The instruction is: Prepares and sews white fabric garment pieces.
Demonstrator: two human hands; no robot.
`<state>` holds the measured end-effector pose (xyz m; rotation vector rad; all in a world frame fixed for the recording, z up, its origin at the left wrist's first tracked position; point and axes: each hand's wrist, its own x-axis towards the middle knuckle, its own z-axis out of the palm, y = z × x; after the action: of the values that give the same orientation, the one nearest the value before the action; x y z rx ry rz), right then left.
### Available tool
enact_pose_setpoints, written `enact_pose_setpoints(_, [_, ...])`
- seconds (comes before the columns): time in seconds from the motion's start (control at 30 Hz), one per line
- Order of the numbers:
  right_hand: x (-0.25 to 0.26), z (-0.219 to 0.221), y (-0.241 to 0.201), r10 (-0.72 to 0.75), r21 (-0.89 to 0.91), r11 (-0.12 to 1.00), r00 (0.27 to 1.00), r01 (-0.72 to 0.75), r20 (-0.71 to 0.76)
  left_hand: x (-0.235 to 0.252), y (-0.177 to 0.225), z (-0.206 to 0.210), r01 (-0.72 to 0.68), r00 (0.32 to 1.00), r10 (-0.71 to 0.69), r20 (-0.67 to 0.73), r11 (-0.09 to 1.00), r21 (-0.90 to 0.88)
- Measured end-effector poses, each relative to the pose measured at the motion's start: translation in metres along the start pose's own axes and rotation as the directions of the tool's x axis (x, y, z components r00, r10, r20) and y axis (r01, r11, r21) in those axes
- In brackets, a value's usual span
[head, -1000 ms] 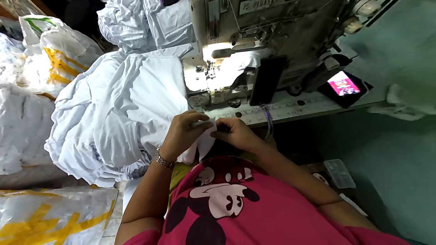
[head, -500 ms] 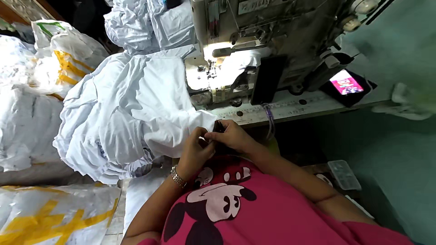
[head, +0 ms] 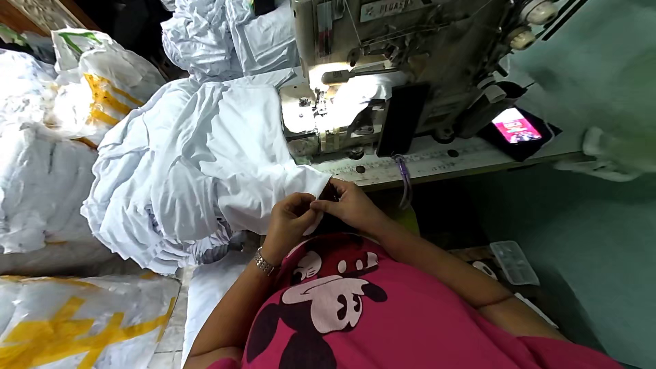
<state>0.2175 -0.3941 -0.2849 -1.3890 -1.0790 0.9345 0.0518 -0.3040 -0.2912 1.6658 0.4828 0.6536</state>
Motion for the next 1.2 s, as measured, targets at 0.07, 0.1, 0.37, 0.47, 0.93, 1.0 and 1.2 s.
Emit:
enact_pose_setpoints(0.07, [0.000, -0.002, -0.001, 0.007, -0.027, 1.000, 1.000, -0.006, 0.015, -0.002, -0.003, -0.002, -0.004, 1.000, 0.004, 0.000, 0.999, 0.039])
enact_pose_setpoints(0.1, [0.000, -0.004, 0.000, -0.004, -0.052, 0.999, 1.000, 0.005, 0.017, -0.003, -0.004, -0.004, 0.012, 1.000, -0.011, -0.017, 0.999, 0.045])
enact_pose_setpoints(0.37, [0.001, -0.004, 0.007, -0.069, -0.075, 0.995, 0.997, 0.066, -0.045, -0.005, 0.002, -0.015, 0.078, 0.997, -0.078, -0.020, 0.997, 0.011])
enact_pose_setpoints(0.47, [0.001, 0.000, 0.004, -0.059, -0.014, 0.998, 0.998, 0.060, 0.020, -0.001, -0.002, -0.009, 0.109, 0.987, -0.119, 0.112, 0.990, 0.090])
enact_pose_setpoints(0.93, [0.002, -0.009, 0.027, -0.138, -0.480, 0.877, 0.968, 0.021, -0.209, -0.045, 0.025, -0.048, -0.090, 0.974, 0.224, -0.045, 0.554, 0.828])
enact_pose_setpoints(1.0, [0.004, -0.011, 0.019, 0.124, -0.098, 0.984, 0.961, -0.152, -0.246, -0.049, 0.007, -0.046, -0.022, 0.996, 0.083, -0.026, 0.538, 0.842])
enact_pose_setpoints(1.2, [0.001, -0.008, 0.014, 0.350, 0.650, 0.696, 0.935, -0.305, 0.064, -0.053, -0.035, -0.044, 0.081, 0.997, -0.058, -0.058, 0.594, 0.800])
